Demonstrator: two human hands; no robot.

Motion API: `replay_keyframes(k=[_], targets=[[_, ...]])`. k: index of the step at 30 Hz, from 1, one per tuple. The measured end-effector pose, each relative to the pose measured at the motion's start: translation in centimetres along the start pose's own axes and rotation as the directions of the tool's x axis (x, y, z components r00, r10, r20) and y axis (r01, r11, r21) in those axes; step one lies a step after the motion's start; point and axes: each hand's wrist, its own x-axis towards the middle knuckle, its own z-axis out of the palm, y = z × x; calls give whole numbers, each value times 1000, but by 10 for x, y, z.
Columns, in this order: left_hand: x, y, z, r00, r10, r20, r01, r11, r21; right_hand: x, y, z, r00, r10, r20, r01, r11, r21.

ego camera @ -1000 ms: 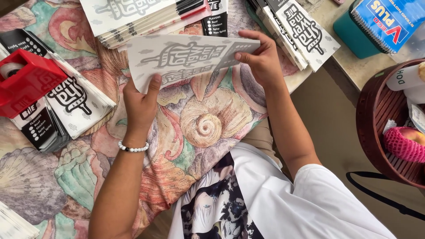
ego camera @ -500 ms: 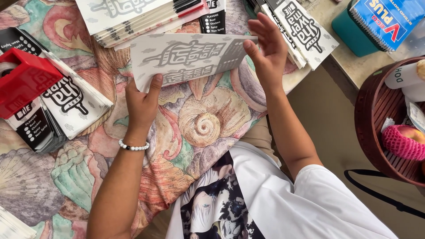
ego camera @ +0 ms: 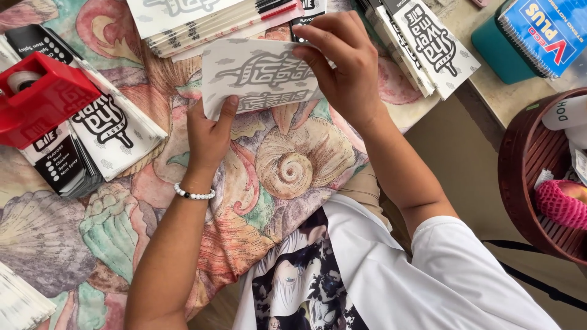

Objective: Manually folding and stacking printed labels for packaging

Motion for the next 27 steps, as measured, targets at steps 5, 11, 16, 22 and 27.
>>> replay_keyframes(k=[5,11,16,22,27], targets=[[2,1,-1,999,5,36,-4,1000,-17,3,4,4,1000,29,-6,-28,996,87],[1,22,-10,962,34,269,-5,994,-108,5,4,-11,1000,-7,30,5,997,76],[-1,1,-51,790,78,608,224,886,-405,13,-9,-62,926,220,307,-285,940,186],[18,36,-50,951,-68,303,132,972,-197,16,21,-49,752,126,648,-327,924,199],[21,30,-30,939,304,162,-342,878,335,-35,60,23,718,63,693,-283,936,207]])
